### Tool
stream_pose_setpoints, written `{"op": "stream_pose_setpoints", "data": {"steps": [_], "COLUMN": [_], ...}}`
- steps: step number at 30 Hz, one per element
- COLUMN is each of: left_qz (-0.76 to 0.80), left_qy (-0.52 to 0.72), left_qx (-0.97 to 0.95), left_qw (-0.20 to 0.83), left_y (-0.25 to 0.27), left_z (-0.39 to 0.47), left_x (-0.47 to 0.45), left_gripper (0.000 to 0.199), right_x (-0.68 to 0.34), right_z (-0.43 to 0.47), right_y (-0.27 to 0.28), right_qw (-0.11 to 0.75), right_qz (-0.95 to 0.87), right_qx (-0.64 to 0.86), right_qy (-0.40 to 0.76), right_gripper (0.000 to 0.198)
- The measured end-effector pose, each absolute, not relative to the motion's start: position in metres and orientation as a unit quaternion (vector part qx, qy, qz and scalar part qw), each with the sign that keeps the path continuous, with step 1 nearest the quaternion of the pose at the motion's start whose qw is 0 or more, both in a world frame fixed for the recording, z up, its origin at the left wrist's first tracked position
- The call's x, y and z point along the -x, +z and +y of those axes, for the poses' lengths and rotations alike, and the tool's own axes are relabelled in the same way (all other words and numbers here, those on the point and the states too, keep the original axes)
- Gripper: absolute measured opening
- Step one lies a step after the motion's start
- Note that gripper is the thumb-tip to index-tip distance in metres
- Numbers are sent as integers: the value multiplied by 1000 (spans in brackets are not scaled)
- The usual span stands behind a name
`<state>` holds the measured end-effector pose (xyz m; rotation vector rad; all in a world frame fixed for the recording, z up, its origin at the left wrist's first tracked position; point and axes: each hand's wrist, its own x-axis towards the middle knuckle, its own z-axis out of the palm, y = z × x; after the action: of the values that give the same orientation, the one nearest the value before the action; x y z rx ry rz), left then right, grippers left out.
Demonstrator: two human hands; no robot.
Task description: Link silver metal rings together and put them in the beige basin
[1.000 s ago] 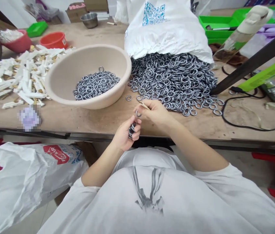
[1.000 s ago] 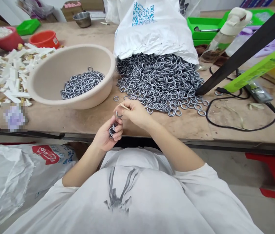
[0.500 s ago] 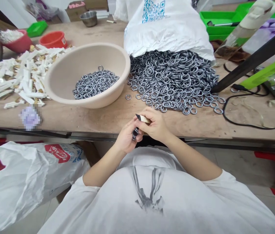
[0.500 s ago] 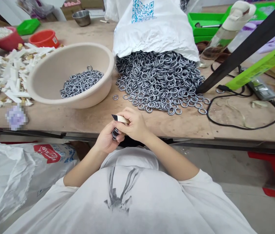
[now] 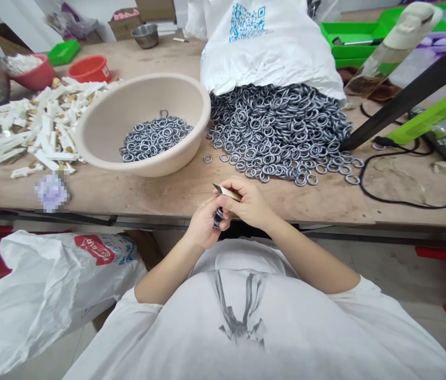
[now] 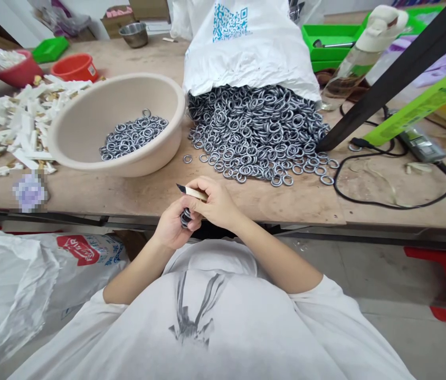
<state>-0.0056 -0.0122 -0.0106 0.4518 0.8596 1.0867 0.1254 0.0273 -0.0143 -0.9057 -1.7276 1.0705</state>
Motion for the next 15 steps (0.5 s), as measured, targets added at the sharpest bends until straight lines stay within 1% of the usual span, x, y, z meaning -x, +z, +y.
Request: {"op": "stream_pose_setpoints", "data": {"steps": [4, 10, 15], "left_qz": [391, 397, 401], "left_qy": [493, 508, 509], "left_qx": [-208, -228, -224], "left_qw": [749, 730, 728], "left_y": [-8, -6, -5], "left_z": [-12, -11, -11], "left_x": [8, 12, 10], "left_gripper": [36, 36, 33], "right_x": [-134, -144, -145], "right_z": [25, 13, 8], "right_y": [-12, -5, 0], "right_qw": [440, 385, 344], "right_qz": [-709, -798, -833], "right_qx": [364, 387, 387], "right_qy": [413, 256, 194], "right_gripper": [49, 46, 43]}}
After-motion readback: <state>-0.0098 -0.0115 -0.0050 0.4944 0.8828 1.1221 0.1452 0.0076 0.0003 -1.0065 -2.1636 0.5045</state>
